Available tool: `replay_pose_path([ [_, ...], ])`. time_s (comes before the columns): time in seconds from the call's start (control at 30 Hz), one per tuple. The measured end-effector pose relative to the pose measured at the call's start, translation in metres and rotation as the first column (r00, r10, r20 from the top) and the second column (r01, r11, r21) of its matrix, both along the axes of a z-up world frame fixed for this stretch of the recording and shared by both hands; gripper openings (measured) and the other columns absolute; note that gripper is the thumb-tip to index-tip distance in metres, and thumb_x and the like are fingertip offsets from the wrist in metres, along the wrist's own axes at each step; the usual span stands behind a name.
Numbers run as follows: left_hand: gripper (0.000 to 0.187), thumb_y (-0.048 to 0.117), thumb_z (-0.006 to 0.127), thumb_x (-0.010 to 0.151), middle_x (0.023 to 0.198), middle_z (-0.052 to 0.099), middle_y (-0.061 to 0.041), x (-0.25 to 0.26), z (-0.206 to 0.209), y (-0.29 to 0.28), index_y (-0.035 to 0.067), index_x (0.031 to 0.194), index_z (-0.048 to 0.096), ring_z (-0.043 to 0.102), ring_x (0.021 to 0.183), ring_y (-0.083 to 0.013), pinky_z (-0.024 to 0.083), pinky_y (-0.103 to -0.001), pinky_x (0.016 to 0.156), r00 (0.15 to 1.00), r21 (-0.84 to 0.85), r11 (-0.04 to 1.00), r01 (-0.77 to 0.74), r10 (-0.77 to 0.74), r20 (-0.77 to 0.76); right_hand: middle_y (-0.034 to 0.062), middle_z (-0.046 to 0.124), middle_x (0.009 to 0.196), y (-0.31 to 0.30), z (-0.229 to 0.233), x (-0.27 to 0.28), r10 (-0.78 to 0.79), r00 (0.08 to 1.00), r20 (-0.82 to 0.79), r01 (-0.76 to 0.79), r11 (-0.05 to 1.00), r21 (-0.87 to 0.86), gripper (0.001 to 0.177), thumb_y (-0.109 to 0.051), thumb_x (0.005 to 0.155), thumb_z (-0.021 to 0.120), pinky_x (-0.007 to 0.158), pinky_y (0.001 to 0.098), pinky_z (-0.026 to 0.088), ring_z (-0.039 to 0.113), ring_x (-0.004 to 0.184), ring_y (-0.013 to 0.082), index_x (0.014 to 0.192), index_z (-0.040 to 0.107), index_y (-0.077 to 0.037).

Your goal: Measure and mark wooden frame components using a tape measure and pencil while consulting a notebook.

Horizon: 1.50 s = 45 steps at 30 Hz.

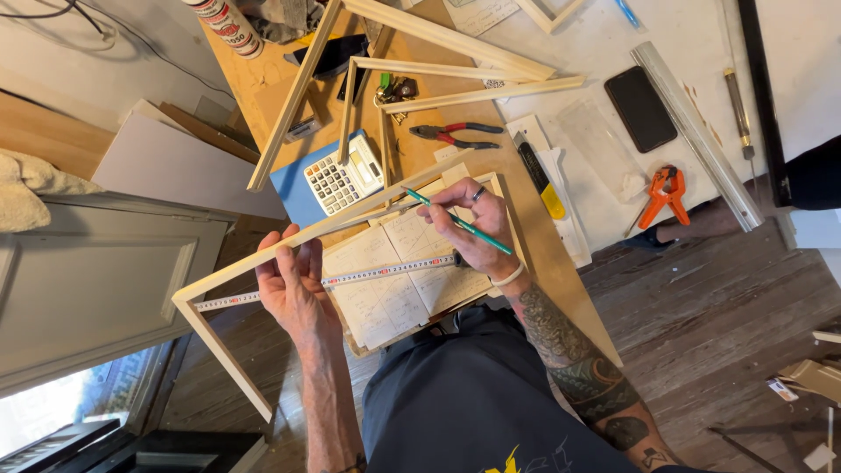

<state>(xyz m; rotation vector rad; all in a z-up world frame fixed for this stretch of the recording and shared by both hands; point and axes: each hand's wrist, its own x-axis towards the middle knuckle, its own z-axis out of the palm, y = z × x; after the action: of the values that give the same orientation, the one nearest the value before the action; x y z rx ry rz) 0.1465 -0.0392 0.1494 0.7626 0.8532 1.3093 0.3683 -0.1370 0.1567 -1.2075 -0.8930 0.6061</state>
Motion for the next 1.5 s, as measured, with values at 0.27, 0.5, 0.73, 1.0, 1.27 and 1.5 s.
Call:
replay_pose_path([
  [0.27, 0.029, 0.015, 0.058, 0.106, 0.126, 0.068, -0.021, 0.002, 0.003, -0.001, 0.003, 0.131, 0.050, 0.075, 0.107, -0.0236, 0.066, -0.035, 0.096, 1.000, 0.000, 1.000, -0.004, 0.004, -0.007, 0.0208, 0.077, 0.087, 0.000, -0.003, -0.001, -0.013, 1.000, -0.002, 0.013, 1.000, -0.021, 0.013, -0.007, 0.093, 0.072, 0.081, 0.0376, 0.062, 0.078, 0.083, 0.0233, 0.098, 0.067, 0.004],
  [0.5, 0.029, 0.015, 0.058, 0.106, 0.127, 0.067, -0.021, 0.000, 0.000, -0.001, 0.004, 0.131, 0.050, 0.074, 0.109, -0.0255, 0.066, -0.036, 0.097, 1.000, 0.006, 1.000, -0.003, 0.003, -0.018, 0.0212, 0.077, 0.086, -0.001, -0.003, 0.000, -0.018, 1.000, 0.001, 0.018, 1.000, -0.025, 0.013, -0.007, 0.092, 0.072, 0.082, 0.0379, 0.062, 0.078, 0.083, 0.0237, 0.098, 0.067, 0.004],
  [0.73, 0.030, 0.016, 0.059, 0.105, 0.127, 0.068, -0.020, -0.016, -0.012, -0.002, 0.005, 0.132, 0.050, 0.076, 0.105, -0.0222, 0.067, -0.033, 0.095, 0.998, -0.046, 0.999, -0.004, 0.002, -0.057, 0.0165, 0.078, 0.094, -0.013, -0.010, 0.006, -0.092, 0.989, 0.116, 0.091, 0.996, 0.015, 0.024, -0.019, 0.105, 0.057, 0.090, 0.0383, 0.058, 0.078, 0.086, 0.0232, 0.112, 0.068, 0.001],
  [1.0, 0.028, 0.012, 0.055, 0.107, 0.125, 0.069, -0.019, -0.042, -0.025, -0.018, 0.003, 0.132, 0.050, 0.076, 0.102, -0.0222, 0.066, -0.032, 0.094, 0.992, -0.144, 0.989, 0.017, -0.035, -0.123, 0.0178, 0.073, 0.111, -0.010, -0.011, 0.006, 0.242, 0.710, 0.661, -0.160, 0.970, -0.183, 0.026, -0.014, 0.090, 0.078, 0.103, 0.0524, 0.045, 0.067, 0.108, 0.0348, 0.114, 0.071, -0.007],
  [1.27, 0.030, 0.010, 0.056, 0.106, 0.124, 0.069, -0.022, -0.074, -0.041, -0.033, 0.000, 0.133, 0.051, 0.075, 0.103, -0.0256, 0.067, -0.032, 0.088, 0.988, -0.212, 0.977, 0.029, -0.061, -0.144, 0.0068, 0.074, 0.093, -0.008, -0.057, -0.025, 0.256, 0.714, 0.652, -0.172, 0.966, -0.192, 0.019, -0.003, 0.090, 0.073, 0.086, 0.0371, 0.056, 0.070, 0.095, 0.0273, 0.105, 0.069, -0.014],
  [1.5, 0.008, 0.021, 0.086, 0.089, 0.070, 0.075, 0.003, -0.061, -0.012, -0.057, 0.019, 0.094, 0.079, 0.074, 0.063, -0.0119, 0.059, -0.024, 0.064, 0.397, 0.048, 0.976, 0.213, -0.041, -0.917, -0.0018, 0.076, 0.100, -0.006, -0.060, -0.028, 0.250, 0.759, 0.602, -0.138, 0.964, -0.226, 0.019, -0.006, 0.088, 0.078, 0.090, 0.0330, 0.055, 0.070, 0.101, 0.0216, 0.100, 0.071, -0.019],
])
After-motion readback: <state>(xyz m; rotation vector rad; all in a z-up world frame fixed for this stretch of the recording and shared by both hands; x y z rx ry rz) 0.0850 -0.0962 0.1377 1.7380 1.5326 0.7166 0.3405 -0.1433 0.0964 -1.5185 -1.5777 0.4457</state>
